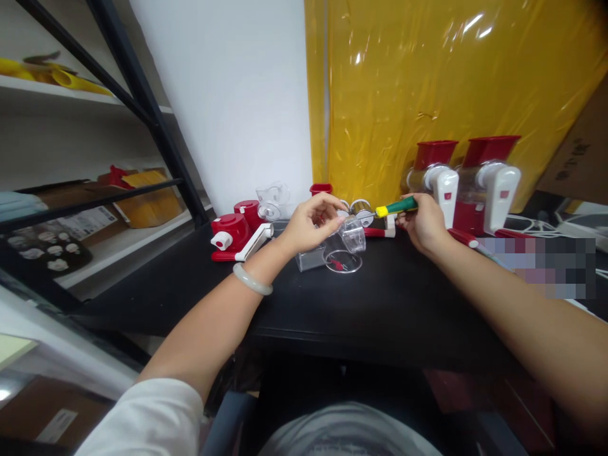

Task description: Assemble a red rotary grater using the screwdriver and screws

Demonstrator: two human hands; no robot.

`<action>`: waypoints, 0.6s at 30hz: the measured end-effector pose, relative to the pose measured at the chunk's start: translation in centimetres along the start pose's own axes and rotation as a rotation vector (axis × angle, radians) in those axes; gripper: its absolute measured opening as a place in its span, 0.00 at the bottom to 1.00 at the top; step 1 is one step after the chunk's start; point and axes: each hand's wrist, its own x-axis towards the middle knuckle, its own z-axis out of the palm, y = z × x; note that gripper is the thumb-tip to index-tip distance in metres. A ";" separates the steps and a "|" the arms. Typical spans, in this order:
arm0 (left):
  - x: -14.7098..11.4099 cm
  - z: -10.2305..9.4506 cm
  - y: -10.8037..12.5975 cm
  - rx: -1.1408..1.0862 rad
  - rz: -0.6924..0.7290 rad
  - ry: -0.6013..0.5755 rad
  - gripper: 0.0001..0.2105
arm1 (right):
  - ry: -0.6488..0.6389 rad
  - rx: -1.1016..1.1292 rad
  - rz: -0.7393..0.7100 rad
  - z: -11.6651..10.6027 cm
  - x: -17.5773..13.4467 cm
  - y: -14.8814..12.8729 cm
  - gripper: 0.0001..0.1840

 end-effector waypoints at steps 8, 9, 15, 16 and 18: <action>-0.2 0.6 0.1 0.007 0.029 -0.001 0.07 | 0.088 0.030 0.065 0.4 -0.3 -0.3 0.05; -0.2 0.6 0.1 0.004 0.026 -0.002 0.07 | 0.083 0.030 0.058 0.4 -0.3 -0.2 0.05; -0.3 0.9 -0.1 -0.023 0.006 -0.020 0.06 | 0.107 0.039 0.080 0.7 -0.5 -0.5 0.04; -0.3 0.9 -0.1 -0.027 0.007 -0.022 0.06 | 0.112 0.041 0.087 0.7 -0.5 -0.6 0.04; -0.3 0.9 -0.2 -0.032 0.001 -0.025 0.06 | 0.115 0.044 0.097 0.7 -0.5 -0.7 0.04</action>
